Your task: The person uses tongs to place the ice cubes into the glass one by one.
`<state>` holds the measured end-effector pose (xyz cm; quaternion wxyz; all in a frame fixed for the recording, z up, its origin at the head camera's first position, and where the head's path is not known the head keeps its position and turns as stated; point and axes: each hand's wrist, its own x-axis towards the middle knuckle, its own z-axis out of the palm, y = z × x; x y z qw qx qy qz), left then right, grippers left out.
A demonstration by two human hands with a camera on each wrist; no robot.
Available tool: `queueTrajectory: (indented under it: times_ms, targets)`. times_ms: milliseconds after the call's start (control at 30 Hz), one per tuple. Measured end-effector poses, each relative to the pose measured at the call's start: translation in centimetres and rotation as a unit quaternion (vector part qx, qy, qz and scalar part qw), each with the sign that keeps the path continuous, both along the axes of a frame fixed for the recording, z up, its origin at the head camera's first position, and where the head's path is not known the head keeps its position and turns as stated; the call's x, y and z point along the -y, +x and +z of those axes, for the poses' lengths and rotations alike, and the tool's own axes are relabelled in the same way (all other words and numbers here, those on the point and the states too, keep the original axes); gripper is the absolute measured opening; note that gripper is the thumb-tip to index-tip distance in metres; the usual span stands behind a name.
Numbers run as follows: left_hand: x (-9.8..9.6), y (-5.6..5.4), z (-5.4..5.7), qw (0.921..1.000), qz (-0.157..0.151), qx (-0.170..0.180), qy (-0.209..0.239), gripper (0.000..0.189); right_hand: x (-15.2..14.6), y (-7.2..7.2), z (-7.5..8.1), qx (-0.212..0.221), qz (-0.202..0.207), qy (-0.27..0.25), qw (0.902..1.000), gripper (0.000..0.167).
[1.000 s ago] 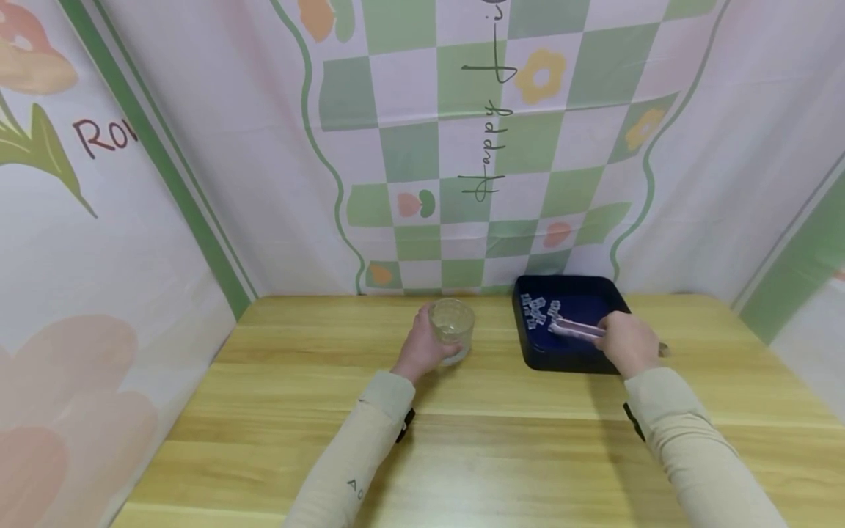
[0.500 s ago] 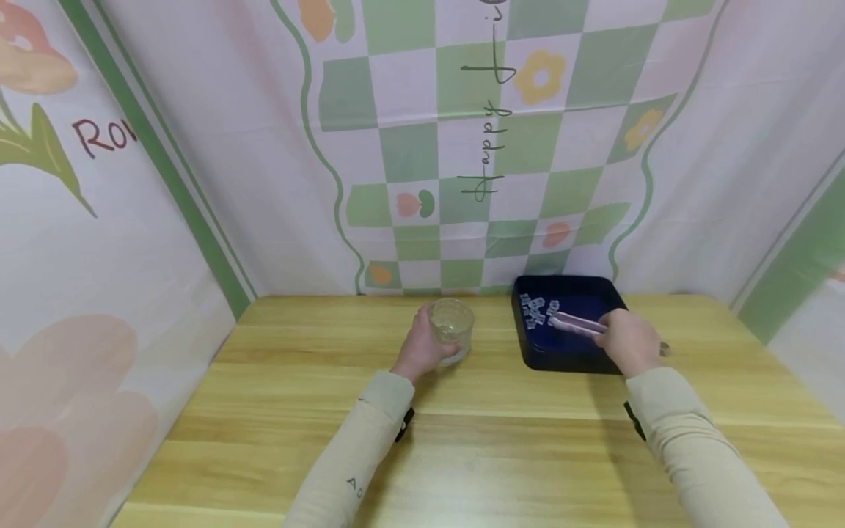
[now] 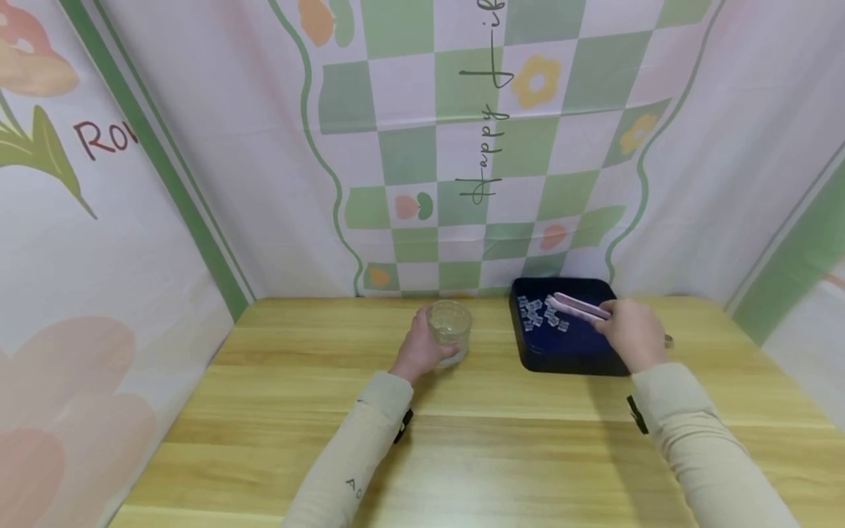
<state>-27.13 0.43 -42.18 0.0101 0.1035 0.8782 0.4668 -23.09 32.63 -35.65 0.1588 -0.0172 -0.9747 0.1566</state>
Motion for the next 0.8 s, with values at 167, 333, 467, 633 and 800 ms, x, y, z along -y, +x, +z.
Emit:
queueTrajectory:
  times_ms: [167,333,467,633,800]
  targets:
    - [-0.1,0.0,-0.1,1.0,-0.004,-0.006,-0.004,0.093,1.2,-0.1,1.3,-0.022,0.021,-0.006,0.9995,0.018]
    - [-0.1,0.0,-0.1,0.9999,-0.003,-0.009,-0.011,0.093,3.0,0.0,2.7,-0.047,0.046,-0.009,0.9978,0.015]
    - [-0.2,0.1,0.0,0.9998,-0.003,-0.013,-0.015,0.092,4.8,0.2,3.4,-0.049,0.058,-0.007,0.9971,0.018]
    - [-0.2,0.1,-0.1,0.9997,0.0,-0.018,-0.017,0.092,7.3,0.5,3.8,-0.024,0.074,0.009,0.9969,0.026]
    - [-0.2,0.0,-0.1,0.9998,0.001,-0.016,-0.01,0.091,9.8,0.9,3.8,-0.019,0.11,0.016,0.9936,0.026]
